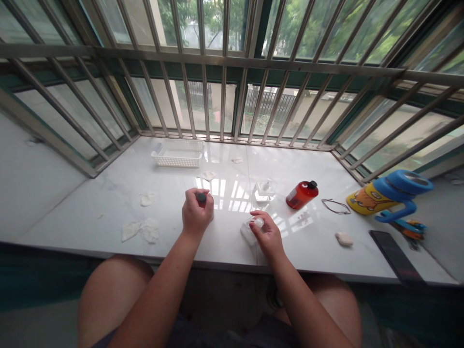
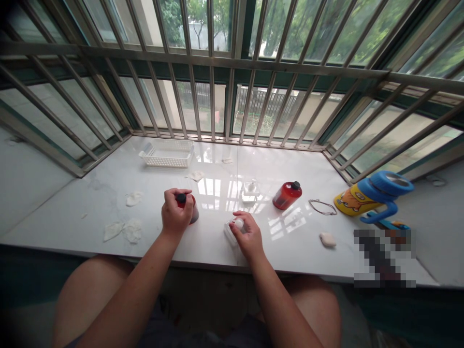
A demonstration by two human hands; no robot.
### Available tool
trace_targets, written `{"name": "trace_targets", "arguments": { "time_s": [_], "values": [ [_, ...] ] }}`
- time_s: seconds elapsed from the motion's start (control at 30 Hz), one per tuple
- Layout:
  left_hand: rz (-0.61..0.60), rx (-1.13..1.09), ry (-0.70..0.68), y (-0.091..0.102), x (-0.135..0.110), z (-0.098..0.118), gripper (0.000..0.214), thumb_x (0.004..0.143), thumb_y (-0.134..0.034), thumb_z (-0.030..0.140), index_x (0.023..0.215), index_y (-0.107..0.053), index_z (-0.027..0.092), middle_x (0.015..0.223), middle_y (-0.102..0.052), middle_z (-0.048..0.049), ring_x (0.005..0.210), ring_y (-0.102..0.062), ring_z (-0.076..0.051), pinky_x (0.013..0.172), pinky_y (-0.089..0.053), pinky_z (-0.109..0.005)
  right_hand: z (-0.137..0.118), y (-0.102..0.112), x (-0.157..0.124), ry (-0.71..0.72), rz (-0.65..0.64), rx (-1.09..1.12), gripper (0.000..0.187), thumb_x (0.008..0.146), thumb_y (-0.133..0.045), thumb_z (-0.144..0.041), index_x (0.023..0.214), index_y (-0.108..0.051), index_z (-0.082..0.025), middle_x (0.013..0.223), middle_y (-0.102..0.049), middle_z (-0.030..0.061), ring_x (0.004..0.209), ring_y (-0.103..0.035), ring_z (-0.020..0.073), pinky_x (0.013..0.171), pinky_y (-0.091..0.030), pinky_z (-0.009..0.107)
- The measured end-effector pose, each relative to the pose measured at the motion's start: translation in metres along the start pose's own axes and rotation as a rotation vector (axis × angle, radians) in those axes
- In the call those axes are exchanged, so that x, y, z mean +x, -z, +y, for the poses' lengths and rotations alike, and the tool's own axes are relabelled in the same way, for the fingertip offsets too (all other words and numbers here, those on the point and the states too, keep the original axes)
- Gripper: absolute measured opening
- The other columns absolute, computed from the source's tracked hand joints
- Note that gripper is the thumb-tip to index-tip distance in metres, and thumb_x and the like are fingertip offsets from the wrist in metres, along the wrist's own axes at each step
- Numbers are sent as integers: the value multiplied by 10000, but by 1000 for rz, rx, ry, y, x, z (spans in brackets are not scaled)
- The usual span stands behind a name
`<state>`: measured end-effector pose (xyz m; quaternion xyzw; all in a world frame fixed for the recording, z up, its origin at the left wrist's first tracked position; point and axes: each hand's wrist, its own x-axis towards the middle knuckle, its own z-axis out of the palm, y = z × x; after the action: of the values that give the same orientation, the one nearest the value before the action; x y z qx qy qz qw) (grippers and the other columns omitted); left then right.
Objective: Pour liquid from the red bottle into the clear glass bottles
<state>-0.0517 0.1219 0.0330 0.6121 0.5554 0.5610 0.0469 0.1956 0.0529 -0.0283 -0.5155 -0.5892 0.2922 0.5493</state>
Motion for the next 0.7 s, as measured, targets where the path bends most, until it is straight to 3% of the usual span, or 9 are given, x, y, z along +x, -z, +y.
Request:
{"name": "trace_targets", "arguments": {
  "time_s": [0.17, 0.33, 0.7],
  "values": [
    [-9, 12, -40, 0, 1, 0, 289, 940, -665, 291, 1211, -580, 239, 1081, -809, -59, 1028, -783, -261, 903, -611, -385, 4, -2, -2, -94, 20, 92, 296, 898, -807, -476, 1006, -604, -289, 1285, -722, 76, 1203, -669, 302, 1060, -505, 469],
    [-19, 52, -81, 1, 3, 0, 162, 955, -632, 293, 1104, -667, 240, 1067, -804, -61, 1022, -768, -259, 927, -600, -386, 5, -4, -2, -113, 50, 107, 381, 871, -824, -483, 937, -501, -292, 1274, -735, 74, 1199, -676, 296, 1052, -515, 475],
    [-36, 62, -69, 2, 4, 0, 104, 951, -614, 303, 1015, -665, 238, 1022, -791, -68, 967, -754, -262, 881, -593, -392, -4, -1, -3, -117, 35, 36, 286, 920, -767, -511, 1004, -606, -291, 1264, -739, 71, 1242, -663, 306, 1081, -507, 496]
  ]
}}
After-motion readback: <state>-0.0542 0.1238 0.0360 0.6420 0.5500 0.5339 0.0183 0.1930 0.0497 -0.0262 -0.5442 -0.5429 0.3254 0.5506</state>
